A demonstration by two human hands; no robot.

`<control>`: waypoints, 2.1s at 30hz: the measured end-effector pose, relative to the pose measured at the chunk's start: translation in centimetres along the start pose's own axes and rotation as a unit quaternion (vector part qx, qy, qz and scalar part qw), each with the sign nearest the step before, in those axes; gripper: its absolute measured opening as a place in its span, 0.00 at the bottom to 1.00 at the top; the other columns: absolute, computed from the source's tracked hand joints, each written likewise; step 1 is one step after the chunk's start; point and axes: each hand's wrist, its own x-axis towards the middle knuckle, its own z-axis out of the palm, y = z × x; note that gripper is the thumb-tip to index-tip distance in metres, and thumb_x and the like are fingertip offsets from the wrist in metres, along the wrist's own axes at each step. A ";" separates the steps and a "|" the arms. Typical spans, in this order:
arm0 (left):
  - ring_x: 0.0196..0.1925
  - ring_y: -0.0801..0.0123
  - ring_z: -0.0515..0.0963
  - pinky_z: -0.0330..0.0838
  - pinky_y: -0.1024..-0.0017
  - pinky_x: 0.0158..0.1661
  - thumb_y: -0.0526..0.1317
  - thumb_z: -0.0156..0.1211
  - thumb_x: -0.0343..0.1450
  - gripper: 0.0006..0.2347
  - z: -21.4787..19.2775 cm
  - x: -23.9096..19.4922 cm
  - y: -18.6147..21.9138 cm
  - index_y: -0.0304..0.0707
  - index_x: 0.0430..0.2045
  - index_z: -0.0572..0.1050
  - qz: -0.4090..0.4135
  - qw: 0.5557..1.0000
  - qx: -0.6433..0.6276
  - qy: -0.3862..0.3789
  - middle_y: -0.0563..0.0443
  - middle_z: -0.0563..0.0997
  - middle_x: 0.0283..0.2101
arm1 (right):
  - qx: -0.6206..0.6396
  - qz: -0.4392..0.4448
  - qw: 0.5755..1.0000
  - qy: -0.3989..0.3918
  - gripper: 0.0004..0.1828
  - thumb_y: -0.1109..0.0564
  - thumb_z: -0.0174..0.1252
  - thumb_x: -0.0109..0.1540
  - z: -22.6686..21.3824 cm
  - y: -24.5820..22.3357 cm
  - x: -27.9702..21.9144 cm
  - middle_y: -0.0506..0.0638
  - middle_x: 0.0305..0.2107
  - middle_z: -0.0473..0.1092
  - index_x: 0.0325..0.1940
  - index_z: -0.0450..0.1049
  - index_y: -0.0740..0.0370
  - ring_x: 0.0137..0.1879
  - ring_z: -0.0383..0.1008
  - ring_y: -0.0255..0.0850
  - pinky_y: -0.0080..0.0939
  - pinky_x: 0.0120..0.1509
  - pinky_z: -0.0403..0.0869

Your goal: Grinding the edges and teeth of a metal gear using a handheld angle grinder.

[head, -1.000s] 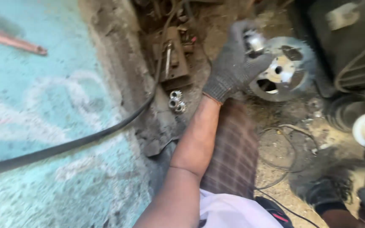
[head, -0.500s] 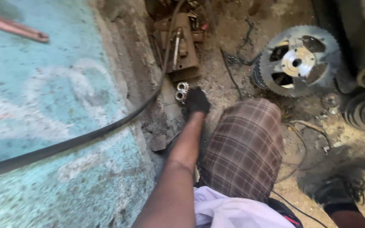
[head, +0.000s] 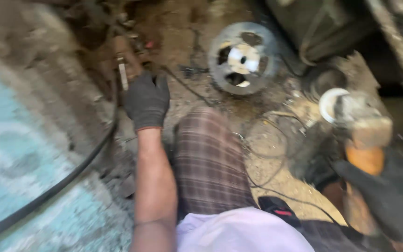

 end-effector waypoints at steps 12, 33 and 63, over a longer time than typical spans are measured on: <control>0.65 0.48 0.74 0.71 0.50 0.58 0.38 0.48 0.73 0.19 9.5 -6.6 28.5 0.44 0.60 0.72 0.288 0.840 0.079 -0.453 0.43 0.74 0.64 | -0.036 0.028 0.998 0.044 0.29 0.38 0.70 0.52 3.6 -1.0 -1.2 0.66 0.36 0.78 0.46 0.81 0.63 0.41 0.77 0.58 0.59 0.46 0.70; 0.45 0.48 0.77 0.73 0.53 0.31 0.41 0.50 0.71 0.12 41.7 -8.9 29.9 0.52 0.48 0.74 0.351 0.933 0.021 -0.072 0.43 0.74 0.52 | -0.027 0.226 0.974 -0.008 0.43 0.37 0.74 0.46 4.5 3.5 3.4 0.63 0.49 0.78 0.60 0.78 0.59 0.53 0.77 0.62 0.61 0.54 0.72; 0.39 0.49 0.84 0.78 0.56 0.41 0.43 0.56 0.69 0.09 14.2 1.1 17.2 0.43 0.37 0.79 0.189 0.929 -0.139 -0.286 0.41 0.85 0.37 | -0.054 -0.059 0.997 0.016 0.30 0.38 0.67 0.51 4.3 -5.8 -2.0 0.64 0.37 0.79 0.46 0.78 0.64 0.42 0.79 0.59 0.57 0.46 0.71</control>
